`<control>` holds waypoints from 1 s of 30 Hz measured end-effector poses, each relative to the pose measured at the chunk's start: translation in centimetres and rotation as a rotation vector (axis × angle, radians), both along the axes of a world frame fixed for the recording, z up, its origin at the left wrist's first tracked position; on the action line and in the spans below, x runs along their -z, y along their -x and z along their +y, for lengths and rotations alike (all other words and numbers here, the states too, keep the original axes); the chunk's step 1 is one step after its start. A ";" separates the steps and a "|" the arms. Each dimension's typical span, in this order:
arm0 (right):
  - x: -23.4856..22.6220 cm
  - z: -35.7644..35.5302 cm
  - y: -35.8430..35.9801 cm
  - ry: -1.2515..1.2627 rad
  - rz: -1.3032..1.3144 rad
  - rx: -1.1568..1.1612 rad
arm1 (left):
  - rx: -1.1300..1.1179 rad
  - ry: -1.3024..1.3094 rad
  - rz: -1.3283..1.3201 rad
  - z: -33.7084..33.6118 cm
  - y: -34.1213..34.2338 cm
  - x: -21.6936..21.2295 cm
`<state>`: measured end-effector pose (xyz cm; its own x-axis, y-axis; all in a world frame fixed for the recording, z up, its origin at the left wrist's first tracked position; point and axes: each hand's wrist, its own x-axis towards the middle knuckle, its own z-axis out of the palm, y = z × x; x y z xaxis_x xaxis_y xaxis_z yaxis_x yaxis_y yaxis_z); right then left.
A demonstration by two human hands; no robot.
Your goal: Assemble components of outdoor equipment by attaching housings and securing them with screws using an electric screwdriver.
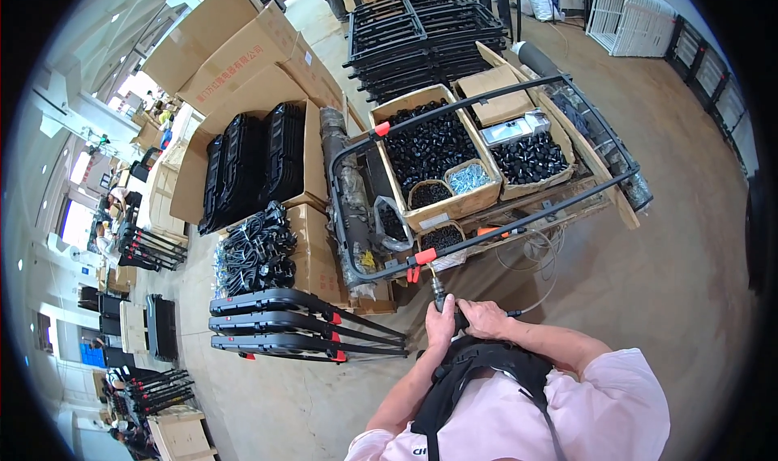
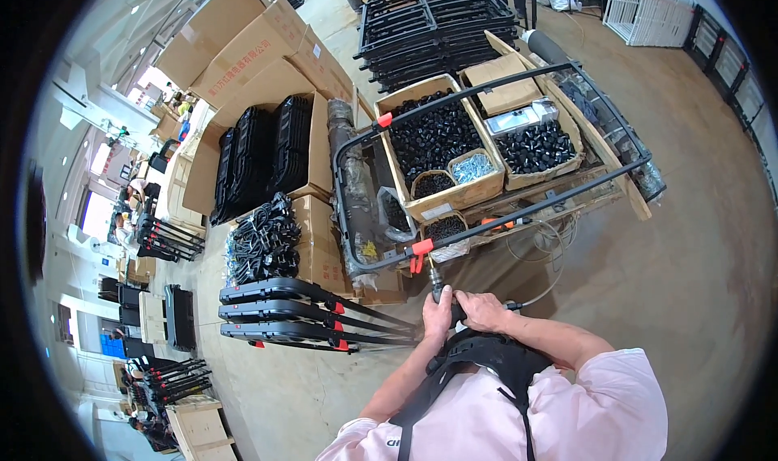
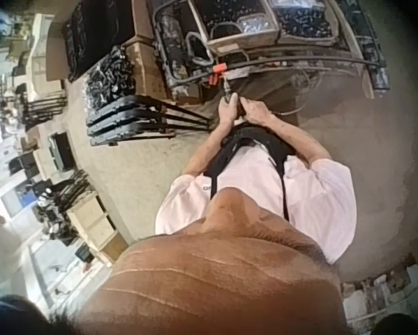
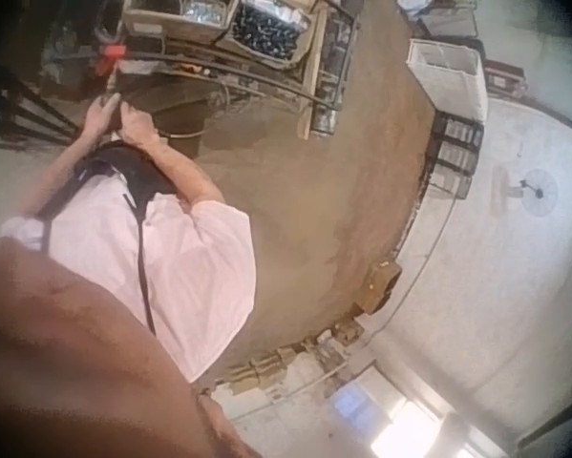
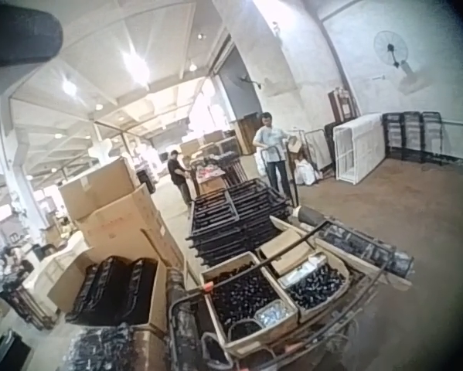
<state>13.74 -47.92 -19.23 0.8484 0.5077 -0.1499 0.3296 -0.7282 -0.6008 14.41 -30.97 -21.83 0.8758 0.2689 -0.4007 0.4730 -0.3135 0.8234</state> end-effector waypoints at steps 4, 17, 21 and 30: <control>0.4 0.0 -0.3 -0.027 -0.020 0.018 | 0.013 -0.025 0.016 0.0 -0.6 0.6; -0.5 -0.1 -1.5 -0.033 -0.037 0.027 | 0.026 -0.044 0.039 -0.3 -1.8 -0.6; -0.7 -0.1 -1.8 -0.023 -0.007 0.036 | 0.017 -0.031 0.032 -0.3 -2.2 -0.3; -0.2 0.5 -1.3 -0.003 -0.099 -0.010 | 0.038 -0.007 0.045 -0.1 -2.0 -0.4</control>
